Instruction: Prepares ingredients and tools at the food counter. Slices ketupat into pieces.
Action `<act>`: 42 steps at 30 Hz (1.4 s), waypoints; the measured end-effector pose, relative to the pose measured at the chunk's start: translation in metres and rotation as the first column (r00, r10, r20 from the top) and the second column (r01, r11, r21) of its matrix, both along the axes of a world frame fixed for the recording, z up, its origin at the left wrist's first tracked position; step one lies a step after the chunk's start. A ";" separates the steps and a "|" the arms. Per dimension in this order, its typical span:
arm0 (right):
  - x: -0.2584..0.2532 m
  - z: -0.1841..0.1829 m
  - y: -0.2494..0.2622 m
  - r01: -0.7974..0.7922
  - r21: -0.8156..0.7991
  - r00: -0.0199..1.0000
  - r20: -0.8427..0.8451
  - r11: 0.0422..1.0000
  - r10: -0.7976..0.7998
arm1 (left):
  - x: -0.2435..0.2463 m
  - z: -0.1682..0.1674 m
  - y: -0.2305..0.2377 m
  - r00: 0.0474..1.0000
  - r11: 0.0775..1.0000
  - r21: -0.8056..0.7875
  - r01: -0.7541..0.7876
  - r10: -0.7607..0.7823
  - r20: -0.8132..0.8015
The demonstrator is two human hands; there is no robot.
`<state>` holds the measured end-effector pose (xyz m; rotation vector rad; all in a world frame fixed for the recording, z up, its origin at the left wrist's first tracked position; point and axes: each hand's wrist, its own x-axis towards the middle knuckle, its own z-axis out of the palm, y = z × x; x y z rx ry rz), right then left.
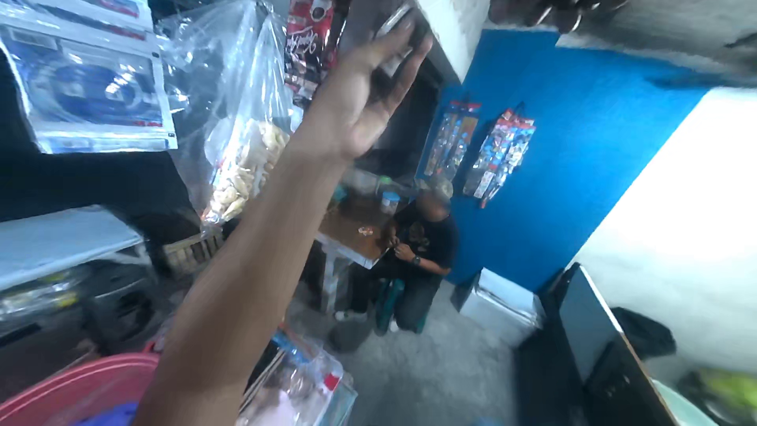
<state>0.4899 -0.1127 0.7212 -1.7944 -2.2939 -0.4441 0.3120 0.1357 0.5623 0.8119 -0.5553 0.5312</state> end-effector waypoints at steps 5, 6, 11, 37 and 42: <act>-0.085 -0.093 -0.042 0.459 0.205 0.808 0.309 0.864 -0.502 | -0.092 -0.132 0.008 0.984 0.994 0.099 -0.048 0.064 -0.168; -0.125 -0.095 -0.026 0.556 0.136 0.775 0.272 0.820 -0.570 | -0.110 -0.160 0.013 0.975 0.997 0.058 -0.047 0.059 -0.216; -0.285 -0.244 -0.013 0.846 0.114 0.533 -0.228 0.521 -0.815 | -0.192 -0.266 0.020 0.902 0.977 -0.183 -0.113 0.024 -0.432; -0.671 -0.701 -0.221 0.603 -0.796 -0.742 -0.537 -0.051 -0.402 | -0.310 -0.531 -0.176 0.505 0.849 -0.451 0.276 -0.527 -0.684; -0.724 -0.701 -0.275 0.572 -0.788 -0.814 -0.510 -0.227 -0.280 | -0.311 -0.559 -0.245 0.406 0.725 -0.494 0.480 -0.683 -0.608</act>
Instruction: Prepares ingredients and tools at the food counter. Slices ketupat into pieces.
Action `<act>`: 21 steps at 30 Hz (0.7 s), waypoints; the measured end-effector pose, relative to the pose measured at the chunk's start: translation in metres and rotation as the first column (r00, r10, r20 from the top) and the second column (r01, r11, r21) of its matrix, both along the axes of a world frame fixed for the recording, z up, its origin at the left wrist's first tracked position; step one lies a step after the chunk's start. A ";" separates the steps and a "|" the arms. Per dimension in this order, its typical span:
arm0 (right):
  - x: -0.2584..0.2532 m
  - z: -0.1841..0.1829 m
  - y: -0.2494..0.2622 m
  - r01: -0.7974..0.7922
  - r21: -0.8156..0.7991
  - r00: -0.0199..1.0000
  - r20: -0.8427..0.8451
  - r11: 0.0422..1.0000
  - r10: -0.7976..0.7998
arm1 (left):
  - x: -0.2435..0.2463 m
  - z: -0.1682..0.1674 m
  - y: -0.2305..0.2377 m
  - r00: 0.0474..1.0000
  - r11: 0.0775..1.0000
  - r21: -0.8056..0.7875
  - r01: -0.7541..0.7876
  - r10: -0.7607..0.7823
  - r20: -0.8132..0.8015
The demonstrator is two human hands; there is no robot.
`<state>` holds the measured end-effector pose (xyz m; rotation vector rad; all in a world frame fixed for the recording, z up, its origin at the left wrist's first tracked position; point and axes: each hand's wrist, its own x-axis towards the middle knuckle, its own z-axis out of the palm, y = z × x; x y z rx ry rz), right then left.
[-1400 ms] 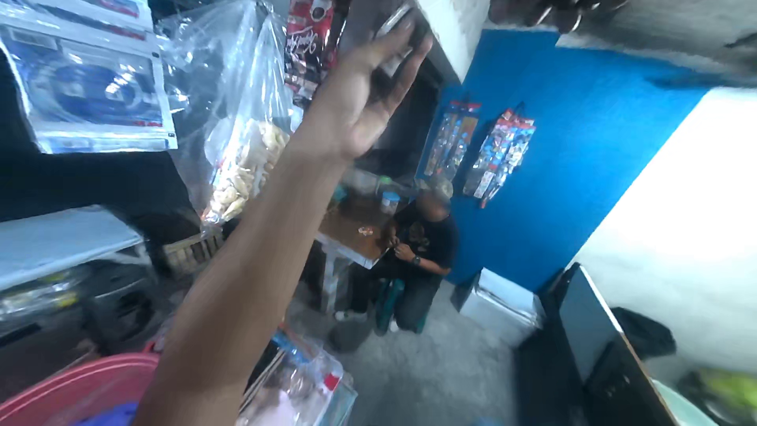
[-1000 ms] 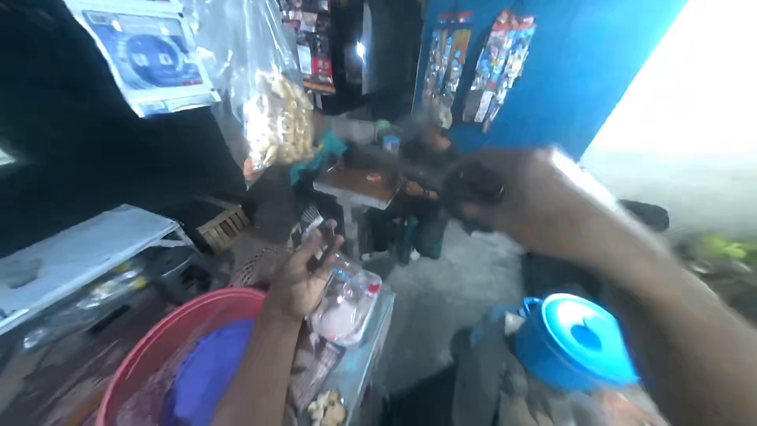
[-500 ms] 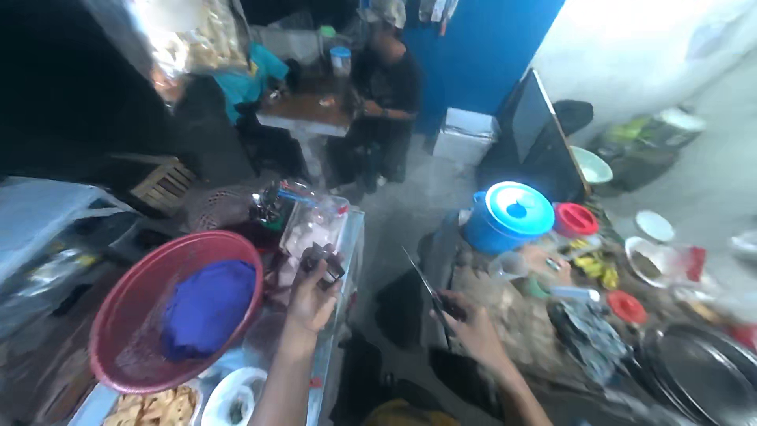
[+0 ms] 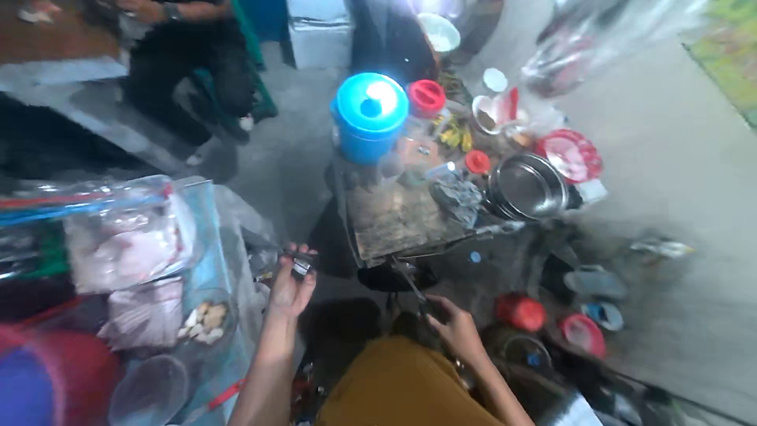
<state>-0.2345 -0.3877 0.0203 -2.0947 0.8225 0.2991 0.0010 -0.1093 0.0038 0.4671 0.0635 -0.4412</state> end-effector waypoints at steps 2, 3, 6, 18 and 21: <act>-0.017 -0.003 -0.022 0.076 -0.013 0.997 0.029 0.997 -0.075 | -0.004 -0.004 -0.028 0.998 0.998 0.017 0.054 -0.053 -0.014; -0.023 -0.004 -0.033 0.105 -0.011 0.994 0.044 0.994 -0.104 | -0.006 -0.003 -0.042 0.997 0.996 0.043 0.076 -0.074 -0.035; -0.034 -0.013 -0.073 0.136 0.011 0.988 0.066 0.991 -0.136 | -0.013 0.007 -0.090 0.987 0.984 0.143 0.106 -0.086 -0.139; -0.037 -0.037 -0.263 0.008 -0.030 0.999 0.042 1.000 -0.007 | -0.028 -0.069 -0.270 0.957 0.926 0.374 -0.051 0.152 -0.245; -0.045 -0.040 -0.286 -0.010 -0.012 0.999 0.036 1.000 0.011 | -0.028 -0.091 -0.295 0.955 0.898 0.435 -0.069 0.186 -0.232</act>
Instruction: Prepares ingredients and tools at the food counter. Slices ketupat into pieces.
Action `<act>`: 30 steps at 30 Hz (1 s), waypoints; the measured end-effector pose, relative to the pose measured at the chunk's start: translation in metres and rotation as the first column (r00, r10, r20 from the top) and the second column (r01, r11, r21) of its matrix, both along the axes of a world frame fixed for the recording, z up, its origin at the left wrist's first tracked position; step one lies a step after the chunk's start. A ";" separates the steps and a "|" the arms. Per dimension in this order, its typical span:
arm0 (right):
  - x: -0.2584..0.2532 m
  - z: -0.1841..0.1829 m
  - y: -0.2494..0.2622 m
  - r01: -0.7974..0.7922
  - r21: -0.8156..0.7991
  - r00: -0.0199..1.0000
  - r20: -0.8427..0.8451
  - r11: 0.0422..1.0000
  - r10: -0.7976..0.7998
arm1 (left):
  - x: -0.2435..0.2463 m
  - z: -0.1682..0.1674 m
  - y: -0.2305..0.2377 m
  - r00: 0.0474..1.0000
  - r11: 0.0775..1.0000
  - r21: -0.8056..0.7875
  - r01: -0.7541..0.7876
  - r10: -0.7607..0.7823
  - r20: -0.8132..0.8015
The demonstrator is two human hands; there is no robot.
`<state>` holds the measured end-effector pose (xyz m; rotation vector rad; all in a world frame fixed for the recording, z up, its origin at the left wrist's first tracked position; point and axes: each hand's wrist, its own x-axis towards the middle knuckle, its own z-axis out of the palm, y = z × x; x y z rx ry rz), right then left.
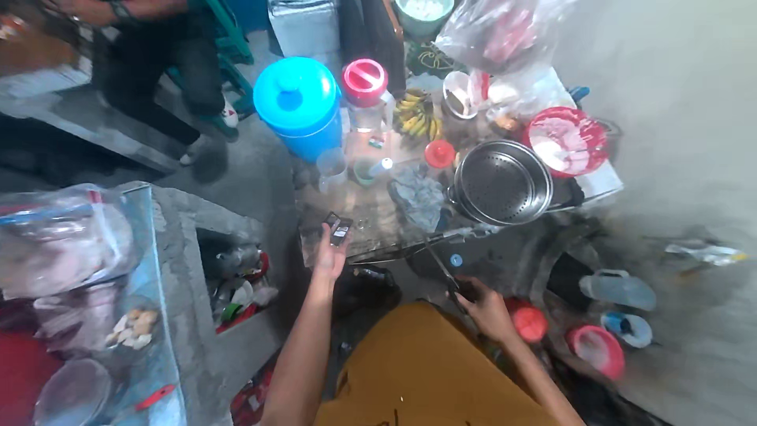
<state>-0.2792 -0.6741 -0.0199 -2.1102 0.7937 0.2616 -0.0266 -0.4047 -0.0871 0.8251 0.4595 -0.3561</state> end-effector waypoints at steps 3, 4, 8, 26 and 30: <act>-0.007 -0.007 -0.018 -0.053 -0.001 0.996 -0.065 0.999 0.053 | 0.002 -0.018 -0.018 0.997 0.996 0.085 -0.029 0.023 0.077; -0.009 -0.008 -0.021 -0.062 0.001 0.995 -0.083 0.998 0.062 | 0.002 -0.022 -0.021 0.995 0.992 0.125 -0.030 0.018 0.100; -0.018 -0.012 -0.026 -0.047 -0.007 0.994 -0.097 0.999 0.046 | 0.004 -0.028 -0.026 0.985 0.938 0.344 0.028 -0.084 0.150; -0.031 -0.031 -0.019 -0.048 0.061 0.988 -0.144 0.997 0.057 | 0.023 -0.008 -0.058 0.869 0.138 0.985 0.105 -0.495 -0.023; -0.032 -0.034 -0.018 -0.045 0.072 0.980 -0.189 0.996 0.058 | 0.029 0.003 -0.070 0.788 -0.107 0.989 0.106 -0.598 -0.149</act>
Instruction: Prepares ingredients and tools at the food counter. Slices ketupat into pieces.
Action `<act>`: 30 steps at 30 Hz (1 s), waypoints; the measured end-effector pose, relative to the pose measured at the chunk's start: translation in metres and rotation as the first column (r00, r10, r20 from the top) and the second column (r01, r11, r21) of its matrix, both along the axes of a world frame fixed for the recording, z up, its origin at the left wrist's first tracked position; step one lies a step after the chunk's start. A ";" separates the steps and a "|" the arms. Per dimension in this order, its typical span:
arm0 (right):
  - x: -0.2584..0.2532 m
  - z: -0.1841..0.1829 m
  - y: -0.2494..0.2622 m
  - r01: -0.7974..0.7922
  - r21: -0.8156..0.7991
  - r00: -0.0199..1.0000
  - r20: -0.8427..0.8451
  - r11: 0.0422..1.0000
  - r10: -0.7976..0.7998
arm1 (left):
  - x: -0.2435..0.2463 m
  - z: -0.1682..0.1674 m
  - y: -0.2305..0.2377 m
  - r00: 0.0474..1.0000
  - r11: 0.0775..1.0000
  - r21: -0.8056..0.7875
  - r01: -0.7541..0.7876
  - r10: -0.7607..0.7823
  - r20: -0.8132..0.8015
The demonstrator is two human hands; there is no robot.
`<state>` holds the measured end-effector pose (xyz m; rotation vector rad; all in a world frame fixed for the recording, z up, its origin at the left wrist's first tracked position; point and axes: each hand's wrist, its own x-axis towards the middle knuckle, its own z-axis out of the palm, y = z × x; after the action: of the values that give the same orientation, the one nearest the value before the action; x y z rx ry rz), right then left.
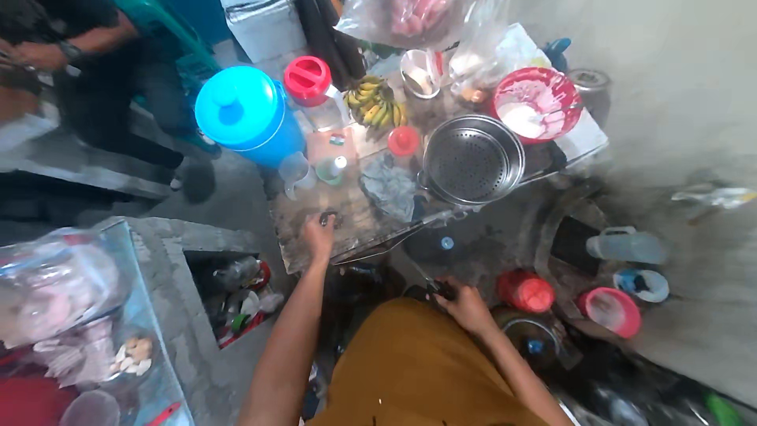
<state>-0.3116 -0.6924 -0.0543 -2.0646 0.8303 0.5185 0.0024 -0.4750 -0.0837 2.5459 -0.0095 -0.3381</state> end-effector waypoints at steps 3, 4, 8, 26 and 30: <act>0.004 -0.012 0.000 -0.025 -0.017 1.000 0.006 1.000 0.025 | 0.004 0.003 -0.007 0.998 0.994 0.091 0.064 -0.065 0.010; 0.007 -0.016 0.001 -0.034 -0.019 0.999 0.007 0.999 0.034 | 0.005 0.004 -0.007 0.997 0.992 0.099 0.082 -0.083 0.007; 0.033 -0.023 0.007 -0.035 0.007 0.999 0.023 0.999 0.035 | 0.005 0.015 -0.007 0.989 0.986 0.081 0.143 -0.142 -0.029; 0.216 -0.074 0.026 -0.476 -0.403 0.870 -0.081 0.782 0.487 | -0.023 0.005 0.034 0.630 0.238 -0.597 -0.766 0.464 -0.623; 0.216 -0.058 0.036 -0.433 -0.345 0.875 0.062 0.833 0.481 | -0.063 -0.010 0.060 0.581 0.191 -0.551 -0.813 0.332 -0.743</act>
<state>-0.0955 -0.6562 -0.1121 -2.5929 0.3338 0.5003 -0.0603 -0.4153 -0.0934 1.1579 0.8186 -0.4570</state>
